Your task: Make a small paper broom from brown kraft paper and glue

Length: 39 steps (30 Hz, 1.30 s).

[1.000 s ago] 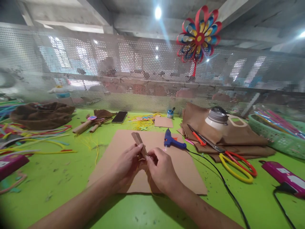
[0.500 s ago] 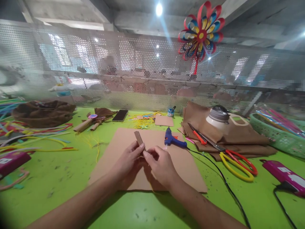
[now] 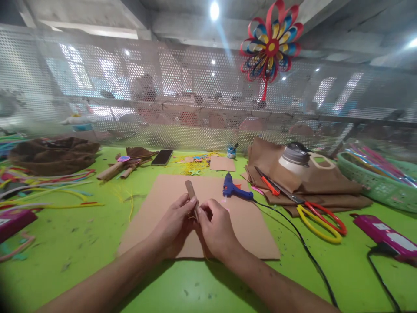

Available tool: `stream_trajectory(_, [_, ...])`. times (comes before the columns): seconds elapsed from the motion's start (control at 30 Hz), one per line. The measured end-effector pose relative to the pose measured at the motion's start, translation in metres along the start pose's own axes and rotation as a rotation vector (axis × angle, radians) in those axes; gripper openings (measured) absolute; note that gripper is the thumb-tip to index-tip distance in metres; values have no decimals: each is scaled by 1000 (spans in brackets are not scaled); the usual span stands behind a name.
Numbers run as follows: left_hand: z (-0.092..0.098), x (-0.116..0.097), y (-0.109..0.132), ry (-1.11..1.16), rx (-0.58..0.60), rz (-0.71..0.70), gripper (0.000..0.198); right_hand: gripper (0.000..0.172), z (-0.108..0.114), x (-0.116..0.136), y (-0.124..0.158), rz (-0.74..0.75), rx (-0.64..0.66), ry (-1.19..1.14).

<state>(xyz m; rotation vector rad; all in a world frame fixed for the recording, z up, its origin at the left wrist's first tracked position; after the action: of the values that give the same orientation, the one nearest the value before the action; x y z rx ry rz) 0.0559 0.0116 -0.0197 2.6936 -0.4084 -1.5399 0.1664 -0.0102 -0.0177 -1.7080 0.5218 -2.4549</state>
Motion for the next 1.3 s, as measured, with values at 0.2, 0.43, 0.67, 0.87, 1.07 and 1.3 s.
stream_trajectory(0.2, [6,-4,-7,-45,-45,-21,20,36,6,6,2,-58,51,-94])
stream_trajectory(0.43, [6,-4,-6,-51,-22,-31,20,30,5,-2,2,43,-37,50])
stream_trajectory(0.67, [5,-6,-4,-27,-21,-14,18,25,2,0,9,131,29,139])
stream_trajectory(0.87, [7,-8,-6,-12,-41,27,15,28,1,-1,12,223,-3,165])
stream_trajectory(1.07, [9,-7,-8,77,-64,77,10,30,-2,-3,13,193,-2,99])
stream_trajectory(1.3, [8,-8,-7,110,-68,60,10,32,-3,-5,13,162,-10,7])
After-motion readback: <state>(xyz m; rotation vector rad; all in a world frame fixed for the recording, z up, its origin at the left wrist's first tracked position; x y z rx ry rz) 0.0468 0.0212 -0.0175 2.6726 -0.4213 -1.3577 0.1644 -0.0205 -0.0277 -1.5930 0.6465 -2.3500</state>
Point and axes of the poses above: each hand's wrist, its own y-axis away from the middle knuckle, its own z-axis out of the back of the hand, x = y × z, the point moved 2 cm from there along -y, towards the middle knuckle, and after that the axes turned 6 degrees about -x, right-handed, at the moved point
